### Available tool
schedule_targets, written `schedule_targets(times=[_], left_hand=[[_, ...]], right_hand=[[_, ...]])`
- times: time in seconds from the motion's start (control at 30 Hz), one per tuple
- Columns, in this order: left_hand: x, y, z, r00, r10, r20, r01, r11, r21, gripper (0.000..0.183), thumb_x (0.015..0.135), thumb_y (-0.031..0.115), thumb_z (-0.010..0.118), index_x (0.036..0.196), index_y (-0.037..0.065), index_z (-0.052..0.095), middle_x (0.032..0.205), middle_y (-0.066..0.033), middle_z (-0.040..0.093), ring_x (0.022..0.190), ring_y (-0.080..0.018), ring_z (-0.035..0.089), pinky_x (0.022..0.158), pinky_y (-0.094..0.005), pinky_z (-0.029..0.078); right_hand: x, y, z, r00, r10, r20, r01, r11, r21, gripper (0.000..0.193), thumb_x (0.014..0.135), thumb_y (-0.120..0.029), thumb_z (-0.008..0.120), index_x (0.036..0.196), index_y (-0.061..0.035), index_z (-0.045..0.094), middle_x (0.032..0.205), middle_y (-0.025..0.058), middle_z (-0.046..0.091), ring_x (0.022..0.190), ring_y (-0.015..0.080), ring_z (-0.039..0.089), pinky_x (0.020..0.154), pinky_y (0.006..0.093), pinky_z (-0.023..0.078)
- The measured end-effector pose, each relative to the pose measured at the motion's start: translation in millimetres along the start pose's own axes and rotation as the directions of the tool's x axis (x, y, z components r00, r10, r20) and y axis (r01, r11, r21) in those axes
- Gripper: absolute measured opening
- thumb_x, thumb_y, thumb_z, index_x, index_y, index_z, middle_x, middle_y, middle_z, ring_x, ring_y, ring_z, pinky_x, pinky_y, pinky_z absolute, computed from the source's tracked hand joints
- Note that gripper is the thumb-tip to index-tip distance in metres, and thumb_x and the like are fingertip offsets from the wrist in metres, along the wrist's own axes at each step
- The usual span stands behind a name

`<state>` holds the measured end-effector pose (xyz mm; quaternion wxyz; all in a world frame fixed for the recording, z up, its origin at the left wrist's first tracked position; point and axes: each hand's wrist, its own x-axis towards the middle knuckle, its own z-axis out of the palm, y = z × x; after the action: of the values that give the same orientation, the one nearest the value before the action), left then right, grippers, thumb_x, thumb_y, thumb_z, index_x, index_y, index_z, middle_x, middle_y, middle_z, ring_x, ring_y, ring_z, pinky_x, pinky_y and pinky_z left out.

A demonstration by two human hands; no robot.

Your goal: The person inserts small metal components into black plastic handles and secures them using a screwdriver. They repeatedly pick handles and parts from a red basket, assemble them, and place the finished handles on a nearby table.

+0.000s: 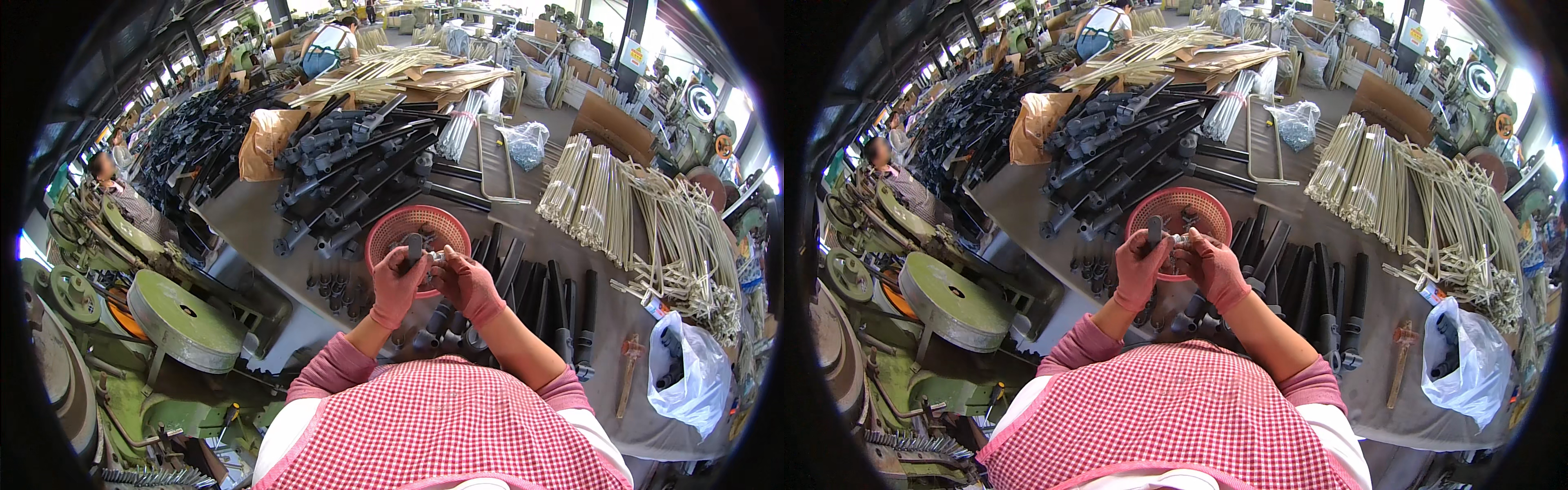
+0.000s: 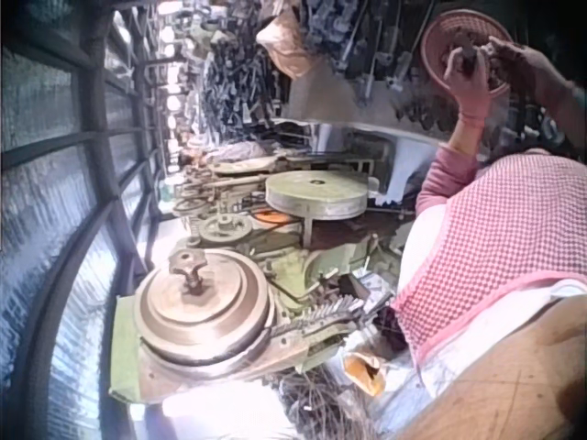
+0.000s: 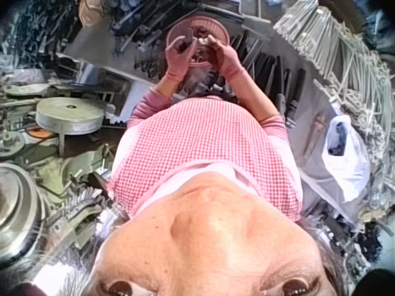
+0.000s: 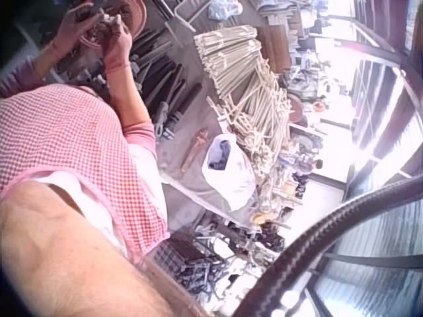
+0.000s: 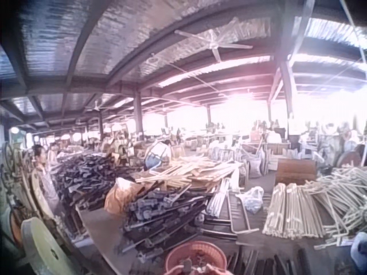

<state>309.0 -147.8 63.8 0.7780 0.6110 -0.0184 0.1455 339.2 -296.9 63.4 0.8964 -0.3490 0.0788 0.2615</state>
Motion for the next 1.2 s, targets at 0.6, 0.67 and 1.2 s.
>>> schedule_targets(times=[0.6, 0.67, 1.2], left_hand=[[22, -20, 4, 0.970, -0.061, 0.236, 0.109, 0.974, -0.198, 0.026, 0.102, 0.021, 0.053, 0.118, 0.002, 0.060, 0.081, -0.0024, 0.064, 0.061, -0.0095, 0.061, 0.054, -0.0235, 0.051], [11, -1, 6, 0.942, -0.091, 0.322, 0.193, 0.933, -0.303, 0.027, 0.102, 0.019, 0.052, 0.124, 0.003, 0.055, 0.085, -0.0035, 0.066, 0.063, -0.0104, 0.062, 0.057, -0.0240, 0.052], [-23, 7, -17, 0.947, -0.211, 0.240, 0.283, 0.903, -0.324, 0.015, 0.102, 0.014, 0.049, 0.114, 0.005, 0.052, 0.079, -0.0040, 0.062, 0.058, -0.0112, 0.059, 0.054, -0.0233, 0.050]], right_hand=[[-7, -16, -2, 0.835, -0.532, 0.143, 0.543, 0.752, -0.372, 0.013, 0.093, -0.005, 0.063, 0.104, 0.0015, 0.067, 0.087, 0.0022, 0.067, 0.073, 0.0079, 0.061, 0.065, 0.0218, 0.051], [-17, -18, 6, 0.831, -0.500, 0.243, 0.556, 0.748, -0.362, 0.015, 0.092, -0.003, 0.064, 0.106, 0.0031, 0.067, 0.089, 0.0029, 0.067, 0.076, 0.0086, 0.063, 0.068, 0.0224, 0.052], [-22, 8, 18, 0.877, -0.384, 0.289, 0.472, 0.571, -0.672, 0.020, 0.086, -0.005, 0.068, 0.102, 0.0048, 0.062, 0.092, 0.0063, 0.062, 0.083, 0.0117, 0.064, 0.071, 0.0266, 0.054]])
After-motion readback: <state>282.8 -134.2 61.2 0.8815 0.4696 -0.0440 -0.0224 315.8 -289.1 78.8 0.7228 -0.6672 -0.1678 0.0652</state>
